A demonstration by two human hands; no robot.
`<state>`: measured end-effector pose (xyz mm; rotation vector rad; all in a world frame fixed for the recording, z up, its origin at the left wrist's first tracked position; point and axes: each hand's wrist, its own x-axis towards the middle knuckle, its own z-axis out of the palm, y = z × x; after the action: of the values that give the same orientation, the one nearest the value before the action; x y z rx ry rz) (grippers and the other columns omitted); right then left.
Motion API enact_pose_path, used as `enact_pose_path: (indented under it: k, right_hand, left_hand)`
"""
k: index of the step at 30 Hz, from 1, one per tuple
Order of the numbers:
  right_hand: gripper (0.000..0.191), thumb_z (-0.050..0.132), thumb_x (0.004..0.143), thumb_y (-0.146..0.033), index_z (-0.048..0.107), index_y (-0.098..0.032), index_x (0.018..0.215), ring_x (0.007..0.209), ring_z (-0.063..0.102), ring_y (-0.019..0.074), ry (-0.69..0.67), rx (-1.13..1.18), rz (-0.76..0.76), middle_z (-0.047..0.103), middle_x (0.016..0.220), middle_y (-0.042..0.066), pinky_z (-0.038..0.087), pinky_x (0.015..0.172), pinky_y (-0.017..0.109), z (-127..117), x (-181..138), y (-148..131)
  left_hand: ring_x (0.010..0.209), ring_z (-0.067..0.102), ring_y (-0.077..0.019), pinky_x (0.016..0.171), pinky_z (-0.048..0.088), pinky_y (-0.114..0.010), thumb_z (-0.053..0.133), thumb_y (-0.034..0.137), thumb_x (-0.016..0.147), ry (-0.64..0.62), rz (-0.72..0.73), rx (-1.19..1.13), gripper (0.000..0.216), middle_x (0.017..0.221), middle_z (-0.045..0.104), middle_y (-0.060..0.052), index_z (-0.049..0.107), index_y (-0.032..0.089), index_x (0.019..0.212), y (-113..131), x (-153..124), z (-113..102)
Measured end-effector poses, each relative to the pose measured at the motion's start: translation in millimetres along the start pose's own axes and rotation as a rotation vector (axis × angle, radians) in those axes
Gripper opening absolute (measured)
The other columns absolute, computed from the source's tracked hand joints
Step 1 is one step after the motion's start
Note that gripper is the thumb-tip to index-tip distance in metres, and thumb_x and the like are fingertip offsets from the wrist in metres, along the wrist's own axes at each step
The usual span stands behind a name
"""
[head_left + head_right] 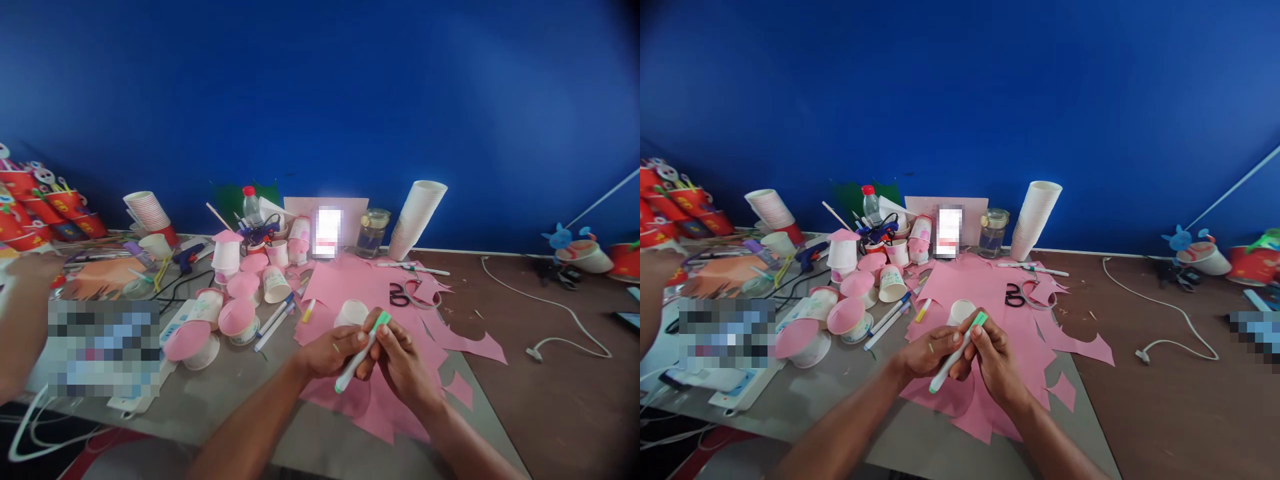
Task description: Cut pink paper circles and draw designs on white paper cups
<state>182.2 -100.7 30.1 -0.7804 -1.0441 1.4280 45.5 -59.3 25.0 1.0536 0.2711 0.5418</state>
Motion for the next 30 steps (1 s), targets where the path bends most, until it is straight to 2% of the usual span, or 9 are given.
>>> enact_pose_path:
  k: [5,9,13,15,20,26,28,30]
  right_hand:
    - [0.037,0.053,0.086,-0.056,0.057,-0.021,0.072,0.035,0.045,0.0087,0.162,-0.197,-0.119,0.049,0.048,-0.005,0.041,0.037,0.020,11,-6,-9]
    - [0.041,0.051,0.085,-0.060,0.057,-0.022,0.068,0.034,0.040,0.0107,0.266,-0.284,-0.137,0.044,0.041,-0.005,0.035,0.033,0.021,16,-7,-15]
    - [0.032,0.058,0.083,-0.054,0.057,-0.022,0.081,0.040,0.045,0.0104,0.194,-0.170,-0.083,0.050,0.049,-0.005,0.039,0.039,0.020,12,-5,-12]
    - [0.030,0.060,0.083,-0.051,0.056,-0.021,0.080,0.044,0.046,0.0092,0.154,-0.102,-0.068,0.052,0.054,-0.005,0.039,0.043,0.019,10,-4,-11]
    - [0.033,0.066,0.079,-0.049,0.056,-0.019,0.070,0.049,0.040,0.0067,0.200,-0.018,-0.074,0.049,0.061,-0.004,0.038,0.047,0.018,8,-1,-17]
    - [0.029,0.068,0.079,-0.046,0.056,-0.021,0.074,0.047,0.041,0.0069,0.164,0.029,-0.084,0.049,0.062,-0.005,0.036,0.045,0.020,8,0,-12]
    - [0.028,0.069,0.078,-0.045,0.056,-0.021,0.075,0.047,0.042,0.0075,0.171,-0.013,-0.107,0.051,0.063,-0.005,0.036,0.045,0.022,2,3,-17]
    - [0.026,0.071,0.077,-0.042,0.056,-0.021,0.074,0.046,0.041,0.0080,0.231,-0.071,-0.188,0.051,0.061,-0.004,0.034,0.043,0.024,-14,10,-34]
  left_hand:
    - [0.047,0.049,-0.0106,0.051,0.039,-0.024,0.060,0.058,0.080,-0.134,-0.017,-0.118,0.044,0.052,0.054,0.001,0.056,0.014,0.079,-4,1,8]
    - [0.045,0.048,-0.0104,0.050,0.039,-0.024,0.061,0.055,0.080,-0.157,-0.034,-0.192,0.042,0.050,0.053,0.002,0.055,0.014,0.078,-3,2,9]
    - [0.042,0.044,-0.0099,0.048,0.038,-0.024,0.061,0.055,0.080,-0.190,-0.051,-0.195,0.041,0.050,0.052,0.002,0.054,0.014,0.077,2,-2,6]
    - [0.042,0.043,-0.0097,0.047,0.037,-0.024,0.060,0.054,0.081,-0.208,-0.062,-0.196,0.040,0.050,0.051,0.002,0.054,0.015,0.076,4,-5,5]
    - [0.038,0.034,-0.0083,0.043,0.031,-0.022,0.060,0.054,0.081,-0.264,-0.138,-0.320,0.039,0.049,0.047,0.004,0.050,0.017,0.076,4,-6,7]
    - [0.038,0.027,-0.0069,0.042,0.026,-0.021,0.064,0.050,0.078,-0.221,-0.165,-0.314,0.035,0.048,0.044,0.006,0.052,0.016,0.076,11,0,5]
    - [0.038,0.026,-0.0068,0.042,0.025,-0.022,0.064,0.052,0.078,-0.218,-0.157,-0.302,0.037,0.047,0.042,0.006,0.052,0.017,0.075,13,-1,5]
    - [0.038,0.028,-0.0071,0.042,0.026,-0.023,0.064,0.055,0.076,-0.236,-0.171,-0.226,0.040,0.047,0.042,0.006,0.054,0.017,0.075,14,-5,6]
